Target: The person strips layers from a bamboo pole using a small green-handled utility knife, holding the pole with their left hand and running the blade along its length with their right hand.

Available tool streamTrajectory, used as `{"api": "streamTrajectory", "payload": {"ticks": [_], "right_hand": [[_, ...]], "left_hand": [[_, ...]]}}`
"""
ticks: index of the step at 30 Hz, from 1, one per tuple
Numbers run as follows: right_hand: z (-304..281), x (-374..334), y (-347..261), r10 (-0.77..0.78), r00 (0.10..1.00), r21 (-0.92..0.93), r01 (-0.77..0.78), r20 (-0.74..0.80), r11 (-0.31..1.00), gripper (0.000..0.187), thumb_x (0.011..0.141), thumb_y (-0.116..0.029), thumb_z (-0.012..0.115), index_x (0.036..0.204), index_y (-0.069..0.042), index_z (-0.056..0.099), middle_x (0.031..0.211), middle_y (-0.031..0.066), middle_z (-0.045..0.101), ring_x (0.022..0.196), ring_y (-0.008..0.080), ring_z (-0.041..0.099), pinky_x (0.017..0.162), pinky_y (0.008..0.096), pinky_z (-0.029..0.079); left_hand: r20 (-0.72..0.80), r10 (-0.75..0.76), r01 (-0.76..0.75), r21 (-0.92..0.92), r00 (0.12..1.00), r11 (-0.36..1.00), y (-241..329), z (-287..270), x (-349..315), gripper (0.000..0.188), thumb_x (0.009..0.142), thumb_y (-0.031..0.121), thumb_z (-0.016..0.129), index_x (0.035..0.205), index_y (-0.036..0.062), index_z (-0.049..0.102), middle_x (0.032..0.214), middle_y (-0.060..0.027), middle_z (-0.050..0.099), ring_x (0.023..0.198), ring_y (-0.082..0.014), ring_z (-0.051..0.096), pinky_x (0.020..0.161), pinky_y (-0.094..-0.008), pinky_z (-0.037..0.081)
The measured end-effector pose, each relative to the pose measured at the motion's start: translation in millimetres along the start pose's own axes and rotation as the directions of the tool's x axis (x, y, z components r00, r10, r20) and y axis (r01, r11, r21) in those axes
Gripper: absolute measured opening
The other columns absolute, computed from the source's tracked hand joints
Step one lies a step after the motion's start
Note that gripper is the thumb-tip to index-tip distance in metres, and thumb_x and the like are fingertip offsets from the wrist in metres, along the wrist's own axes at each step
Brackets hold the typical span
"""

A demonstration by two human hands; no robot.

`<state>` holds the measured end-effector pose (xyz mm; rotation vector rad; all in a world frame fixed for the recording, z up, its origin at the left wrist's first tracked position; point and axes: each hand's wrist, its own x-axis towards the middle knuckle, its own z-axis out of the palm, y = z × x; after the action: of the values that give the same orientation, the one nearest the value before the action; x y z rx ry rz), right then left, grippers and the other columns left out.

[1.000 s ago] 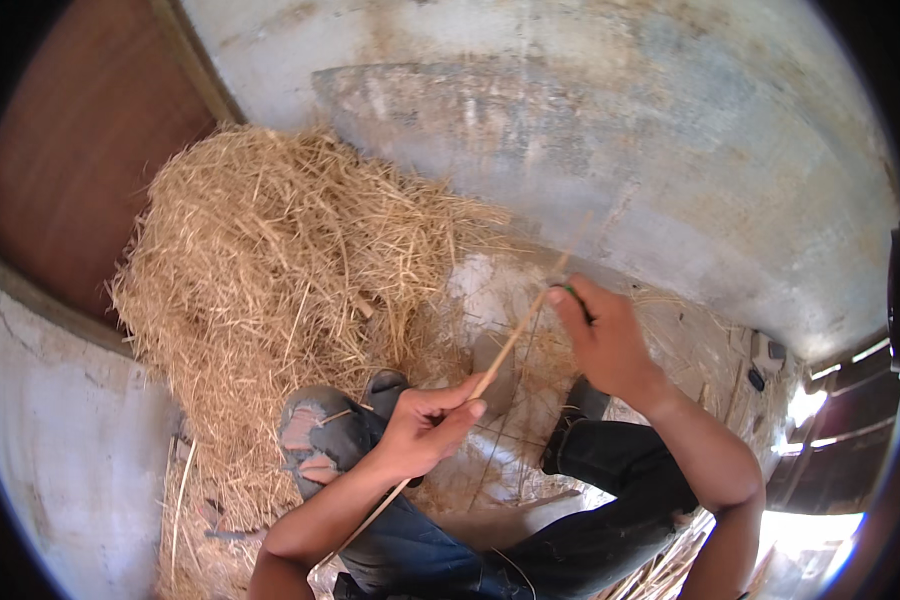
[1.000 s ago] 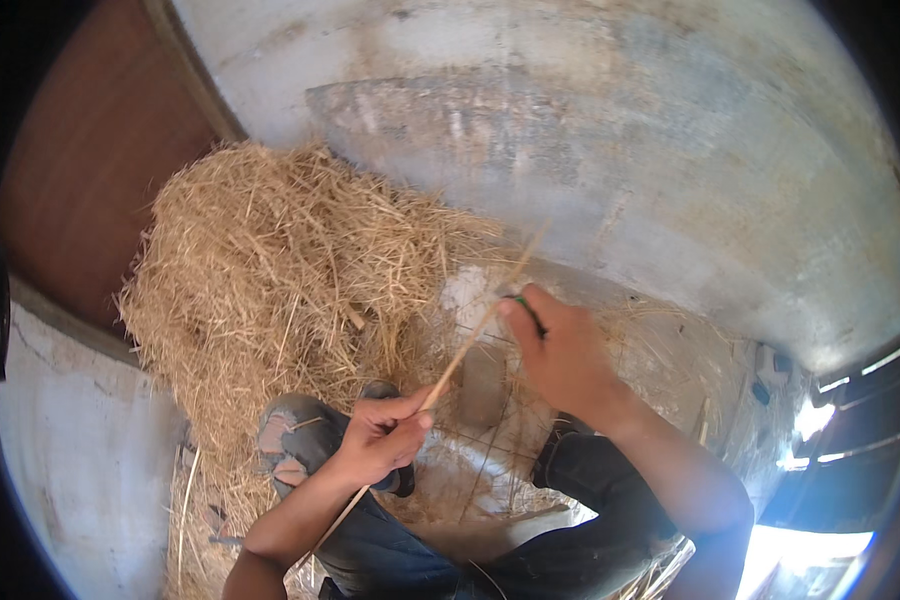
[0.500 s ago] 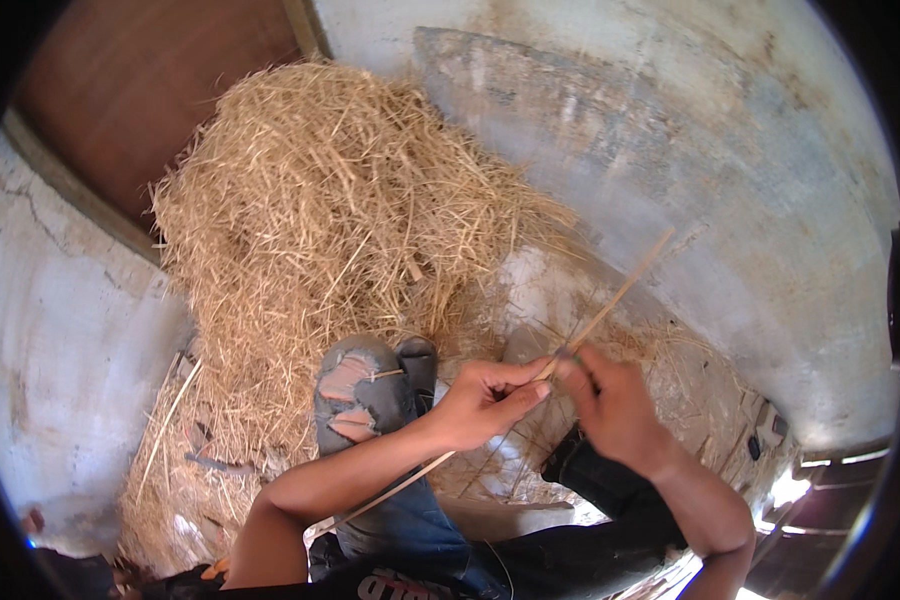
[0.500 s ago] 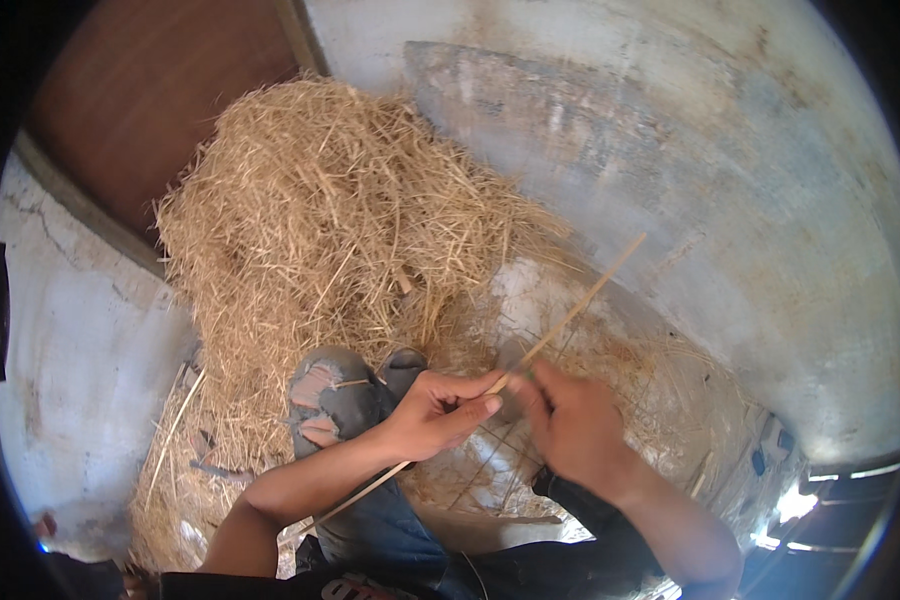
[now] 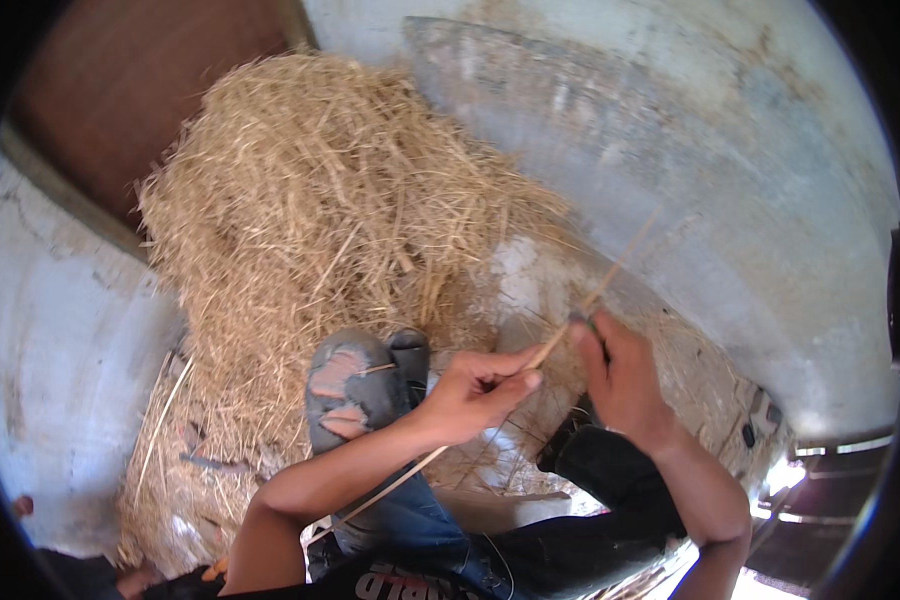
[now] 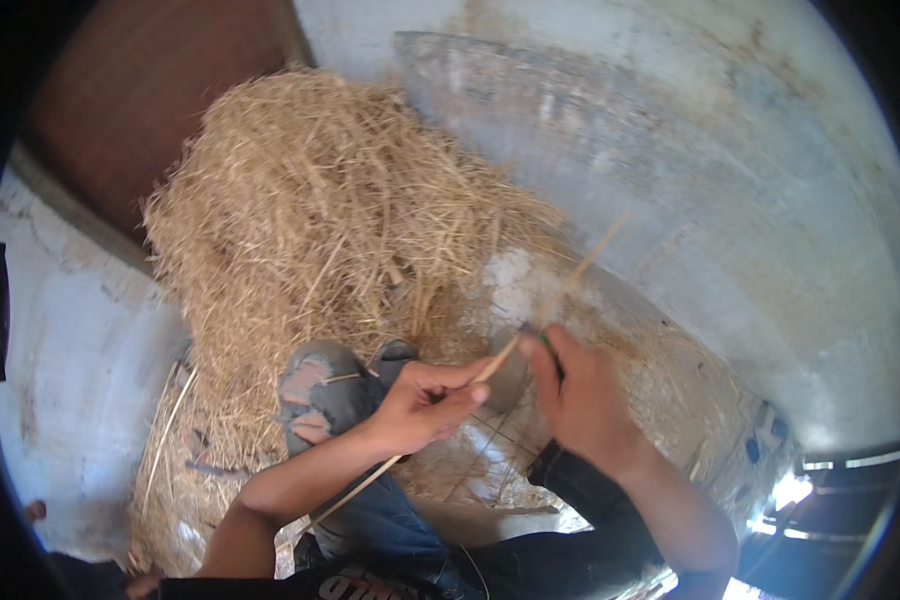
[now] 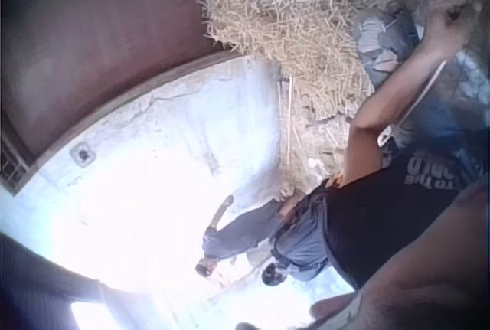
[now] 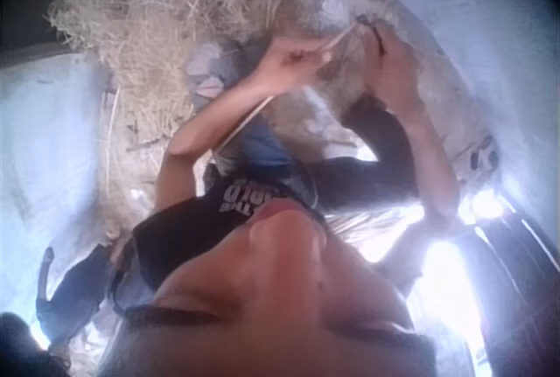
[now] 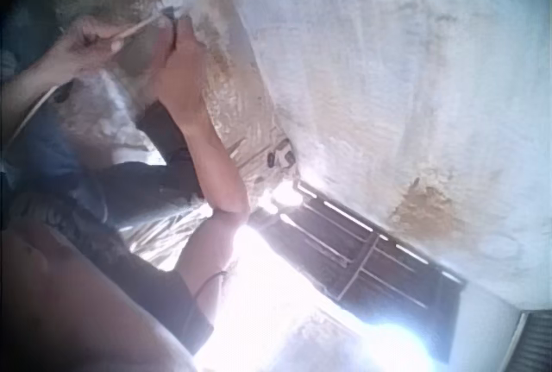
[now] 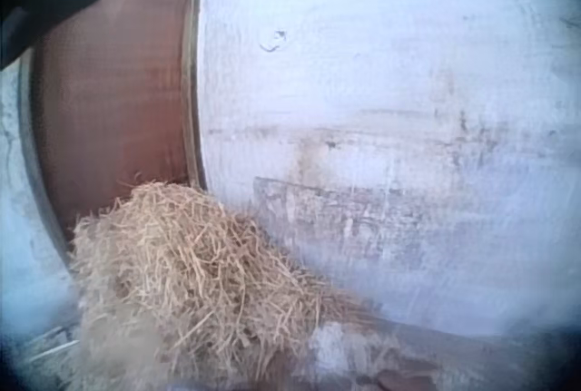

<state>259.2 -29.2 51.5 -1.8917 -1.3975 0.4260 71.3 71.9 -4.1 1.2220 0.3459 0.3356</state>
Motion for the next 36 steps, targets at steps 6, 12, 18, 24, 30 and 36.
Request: {"api": "streamTrajectory", "payload": {"ticks": [6, 12, 18, 24, 30, 36], "right_hand": [[11, -16, 0, 0.019, 0.998, 0.017, -0.020, 0.054, 1.000, 0.028, 0.103, -0.028, 0.060, 0.090, -0.003, 0.056, 0.066, 0.0230, 0.059, 0.061, 0.0423, 0.062, 0.054, 0.0481, 0.045], [-11, 3, 12, 0.119, 0.992, -0.022, -0.120, -0.034, 0.993, 0.024, 0.103, -0.028, 0.058, 0.098, -0.005, 0.056, 0.062, 0.0235, 0.058, 0.061, 0.0458, 0.062, 0.053, 0.0518, 0.045], [13, -21, 5, -0.059, 0.994, 0.102, 0.049, 0.092, 0.994, 0.030, 0.103, -0.032, 0.059, 0.092, -0.004, 0.059, 0.064, 0.0235, 0.058, 0.060, 0.0466, 0.059, 0.051, 0.0509, 0.043], [-1, -8, 9, 0.009, 0.996, 0.076, -0.015, 0.088, 0.997, 0.031, 0.103, -0.033, 0.059, 0.094, -0.003, 0.060, 0.069, 0.0232, 0.060, 0.062, 0.0463, 0.058, 0.055, 0.0495, 0.044], [-3, -4, 21, 0.058, 0.995, 0.367, -0.085, 0.083, 0.926, 0.033, 0.100, -0.032, 0.064, 0.087, -0.001, 0.062, 0.065, 0.0180, 0.055, 0.054, 0.0237, 0.053, 0.053, 0.0401, 0.041], [-13, -5, 1, 0.155, 0.987, 0.302, -0.164, 0.053, 0.939, 0.026, 0.092, -0.027, 0.071, 0.089, -0.002, 0.067, 0.064, 0.0143, 0.056, 0.054, 0.0181, 0.050, 0.053, 0.0373, 0.042]], "left_hand": [[0.020, -0.010, 0.011, -0.071, 1.000, 0.997, -8, -3, -1, 0.042, 0.104, 0.012, 0.060, 0.146, 0.0086, 0.055, 0.063, 0.0078, 0.044, 0.052, -0.0017, 0.036, 0.046, -0.0222, 0.029], [0.004, -0.053, 0.053, -0.064, 0.999, 0.997, -5, 1, -1, 0.042, 0.105, 0.013, 0.057, 0.146, 0.0053, 0.053, 0.062, 0.0070, 0.042, 0.049, -0.0023, 0.031, 0.044, -0.0231, 0.026], [0.017, -0.038, 0.039, -0.047, 0.999, 0.998, -6, 0, 2, 0.043, 0.105, 0.015, 0.058, 0.146, 0.0039, 0.053, 0.062, 0.0065, 0.042, 0.048, -0.0026, 0.031, 0.044, -0.0232, 0.026], [0.001, -0.059, 0.058, -0.119, 0.998, 0.991, -5, -1, 3, 0.044, 0.104, 0.015, 0.061, 0.146, 0.0057, 0.053, 0.060, 0.0066, 0.044, 0.048, -0.0024, 0.034, 0.044, -0.0225, 0.028], [-0.015, 0.012, -0.013, -0.101, 1.000, 0.995, -3, 1, 3, 0.046, 0.104, 0.014, 0.061, 0.148, 0.0067, 0.051, 0.061, 0.0066, 0.046, 0.049, -0.0021, 0.035, 0.045, -0.0216, 0.028], [-0.051, 0.085, -0.079, 0.099, 0.995, 0.992, 4, 14, 7, 0.047, 0.104, 0.015, 0.060, 0.150, 0.0062, 0.049, 0.065, 0.0064, 0.051, 0.053, -0.0017, 0.041, 0.049, -0.0202, 0.033]]}}
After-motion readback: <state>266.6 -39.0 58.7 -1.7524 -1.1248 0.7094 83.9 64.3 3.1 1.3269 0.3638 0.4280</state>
